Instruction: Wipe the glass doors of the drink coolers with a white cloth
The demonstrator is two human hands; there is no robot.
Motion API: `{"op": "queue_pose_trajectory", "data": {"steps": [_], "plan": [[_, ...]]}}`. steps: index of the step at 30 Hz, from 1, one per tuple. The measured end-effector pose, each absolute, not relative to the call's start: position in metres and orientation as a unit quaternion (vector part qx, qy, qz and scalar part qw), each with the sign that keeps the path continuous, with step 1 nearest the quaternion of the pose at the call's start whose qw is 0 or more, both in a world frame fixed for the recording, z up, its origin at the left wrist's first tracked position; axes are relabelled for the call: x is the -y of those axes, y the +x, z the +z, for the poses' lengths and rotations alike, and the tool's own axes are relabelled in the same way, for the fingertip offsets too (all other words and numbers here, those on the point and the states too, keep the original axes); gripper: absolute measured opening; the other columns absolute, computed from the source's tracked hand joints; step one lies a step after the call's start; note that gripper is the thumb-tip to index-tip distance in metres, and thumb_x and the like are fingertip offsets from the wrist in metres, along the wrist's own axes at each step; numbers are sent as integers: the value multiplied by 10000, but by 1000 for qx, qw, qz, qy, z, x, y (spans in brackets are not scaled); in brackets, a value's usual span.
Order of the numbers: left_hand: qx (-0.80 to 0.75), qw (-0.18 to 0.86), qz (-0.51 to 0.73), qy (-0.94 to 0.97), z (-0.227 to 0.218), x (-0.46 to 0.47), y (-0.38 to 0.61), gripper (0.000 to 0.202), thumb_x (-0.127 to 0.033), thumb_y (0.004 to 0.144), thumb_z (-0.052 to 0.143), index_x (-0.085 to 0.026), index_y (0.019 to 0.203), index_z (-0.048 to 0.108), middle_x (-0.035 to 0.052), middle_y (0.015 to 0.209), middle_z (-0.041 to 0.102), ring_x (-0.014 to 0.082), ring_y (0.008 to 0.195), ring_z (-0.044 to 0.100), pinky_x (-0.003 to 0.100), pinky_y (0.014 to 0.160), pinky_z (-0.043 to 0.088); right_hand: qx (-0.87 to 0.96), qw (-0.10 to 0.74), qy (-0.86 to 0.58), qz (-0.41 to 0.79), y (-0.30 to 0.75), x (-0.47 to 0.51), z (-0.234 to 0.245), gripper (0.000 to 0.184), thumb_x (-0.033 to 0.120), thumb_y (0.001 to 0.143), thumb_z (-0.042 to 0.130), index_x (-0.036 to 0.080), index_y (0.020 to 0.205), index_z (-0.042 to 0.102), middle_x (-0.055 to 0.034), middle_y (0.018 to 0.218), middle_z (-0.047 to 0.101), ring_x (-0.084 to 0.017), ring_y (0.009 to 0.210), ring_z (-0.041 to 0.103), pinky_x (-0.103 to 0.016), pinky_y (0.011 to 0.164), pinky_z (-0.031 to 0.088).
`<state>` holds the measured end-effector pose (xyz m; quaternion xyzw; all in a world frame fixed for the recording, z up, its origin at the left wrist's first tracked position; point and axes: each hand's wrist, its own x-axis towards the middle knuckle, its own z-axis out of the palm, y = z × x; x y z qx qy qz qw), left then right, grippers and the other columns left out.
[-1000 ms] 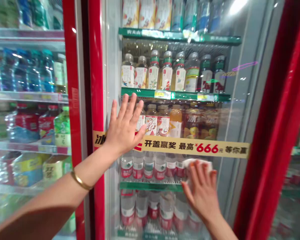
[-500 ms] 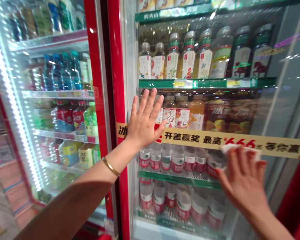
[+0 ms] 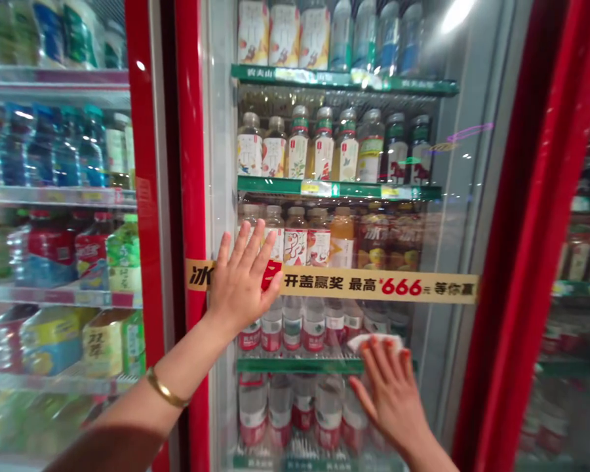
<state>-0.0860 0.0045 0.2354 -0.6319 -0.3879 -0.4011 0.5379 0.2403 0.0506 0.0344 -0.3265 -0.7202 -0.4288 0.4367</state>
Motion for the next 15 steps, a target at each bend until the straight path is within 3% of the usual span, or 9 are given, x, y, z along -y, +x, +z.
{"op": "queue_pose_trajectory", "data": {"steps": [4,6,9,11,13,15], "plan": [[394,545,-399,-623,227,-4,-84,841,-420,1054,578,-185,1769,201,123,1831,228,289,1731,152,535,1428,79,577,580,-500,-284,275,-77,92,774,390,1131,321,197,1777,-59,-164,1844,-33,-423,1716,-26,-843,1304,163],[394,549,-399,-619,227,-4,-84,827,-423,1056,576,-175,1763,224,127,1826,246,284,1731,152,528,1429,79,593,576,-478,-295,244,-69,110,785,394,1127,343,195,1779,-46,-151,1847,-10,-407,1720,-23,-803,1336,134],[397,548,-397,-620,226,-3,-85,802,-424,1067,569,-173,1757,247,127,1820,269,274,1731,156,520,1428,83,736,442,-297,-419,199,-44,95,800,507,1106,439,198,1781,144,-50,1845,143,-294,1735,42,-562,1430,26],[401,545,-395,-622,224,-2,-87,803,-421,1067,570,-174,1758,244,126,1821,265,275,1732,150,524,1427,83,774,369,-202,-473,202,-37,74,793,558,1093,461,206,1766,232,-5,1835,191,-258,1733,82,-473,1434,-15],[400,543,-389,-627,221,-1,-88,814,-422,1064,568,-175,1761,228,122,1827,244,276,1734,134,529,1427,77,752,399,-253,-459,230,-42,64,775,475,1108,459,192,1774,181,-25,1846,135,-252,1734,62,-486,1432,-8],[398,543,-385,-631,218,-1,-89,827,-429,1061,561,-176,1765,209,115,1836,210,274,1737,109,531,1428,65,683,494,-381,-380,261,-57,73,772,375,1125,408,174,1782,54,-85,1852,29,-289,1734,-9,-604,1416,33]]}}
